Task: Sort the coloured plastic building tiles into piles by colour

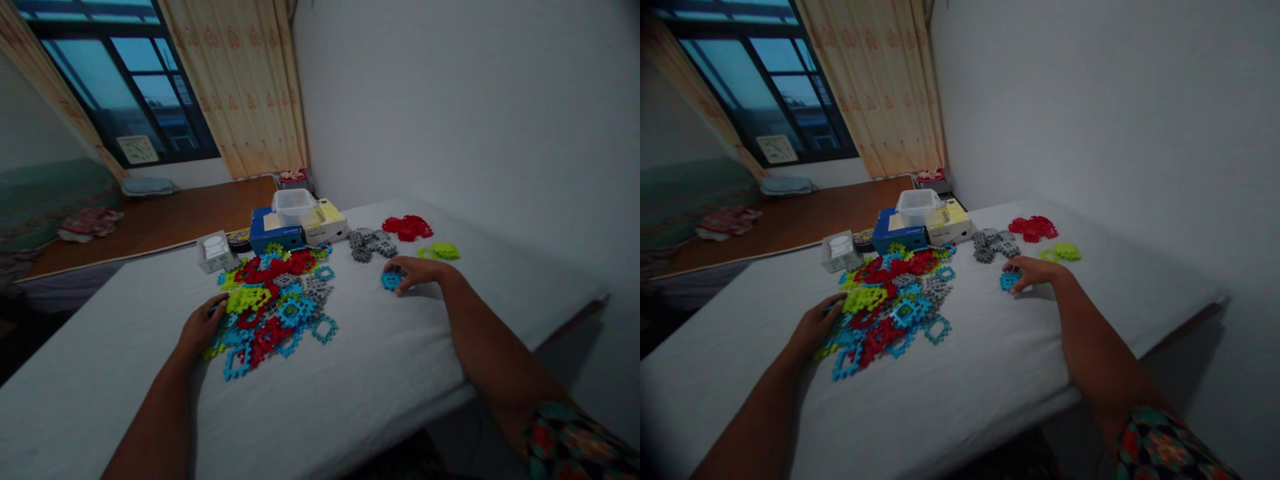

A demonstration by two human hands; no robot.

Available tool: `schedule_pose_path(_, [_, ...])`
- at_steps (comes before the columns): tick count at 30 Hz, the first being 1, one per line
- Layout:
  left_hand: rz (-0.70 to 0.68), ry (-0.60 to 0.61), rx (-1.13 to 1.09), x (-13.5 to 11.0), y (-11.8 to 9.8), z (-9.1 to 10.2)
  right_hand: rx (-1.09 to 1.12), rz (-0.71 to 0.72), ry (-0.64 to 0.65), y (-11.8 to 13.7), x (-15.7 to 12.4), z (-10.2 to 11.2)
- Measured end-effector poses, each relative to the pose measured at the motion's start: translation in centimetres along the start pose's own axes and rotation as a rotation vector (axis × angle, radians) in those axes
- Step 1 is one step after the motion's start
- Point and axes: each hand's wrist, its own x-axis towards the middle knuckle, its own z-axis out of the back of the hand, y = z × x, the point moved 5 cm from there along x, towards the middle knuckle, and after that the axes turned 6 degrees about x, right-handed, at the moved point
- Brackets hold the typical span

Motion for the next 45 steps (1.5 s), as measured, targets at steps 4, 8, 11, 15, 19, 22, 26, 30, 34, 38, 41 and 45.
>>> schedule_pose_path(4, [-0.002,0.002,0.001,-0.2,-0.4,0.0,0.07,0.033,-0.086,2.3,1.0,-0.6])
schedule_pose_path(8, [-0.022,-0.01,-0.023,-0.4,-0.6,0.0,0.083,0.213,-0.009,7.2,2.4,-4.2])
schedule_pose_path(11, [-0.031,-0.005,-0.03,-0.4,-0.5,-0.2,0.036,0.416,0.124,11.4,2.5,-8.2])
schedule_pose_path(15, [-0.025,0.015,-0.041,-0.3,-0.3,-0.5,-0.086,0.669,0.154,16.0,2.7,-12.3])
schedule_pose_path(19, [-0.04,0.0,-0.048,-0.2,-0.3,-0.5,-0.191,0.723,0.139,18.4,4.6,-15.2])
schedule_pose_path(22, [-0.05,-0.016,-0.04,-0.3,-0.4,-0.4,-0.267,0.747,0.14,19.2,5.8,-17.0])
schedule_pose_path(26, [-0.054,-0.007,-0.046,-0.3,-0.3,-0.4,-0.301,0.75,0.107,19.7,5.9,-17.8])
schedule_pose_path(30, [-0.025,0.024,-0.047,-0.1,0.2,-0.6,-0.203,0.702,0.018,18.3,4.8,-14.7])
schedule_pose_path(34, [-0.027,0.013,-0.041,0.0,0.5,-0.7,-0.136,0.475,-0.043,12.4,3.4,-7.3])
schedule_pose_path(38, [-0.035,-0.007,-0.032,0.2,0.7,-0.7,-0.079,0.086,-0.053,3.8,1.6,-0.9])
schedule_pose_path(41, [-0.023,-0.013,-0.024,0.3,0.7,-0.6,-0.065,-0.058,-0.05,-0.2,0.7,0.4])
schedule_pose_path(45, [-0.01,0.001,-0.017,0.1,0.4,-0.5,-0.186,-0.081,0.013,-1.0,1.2,-0.8])
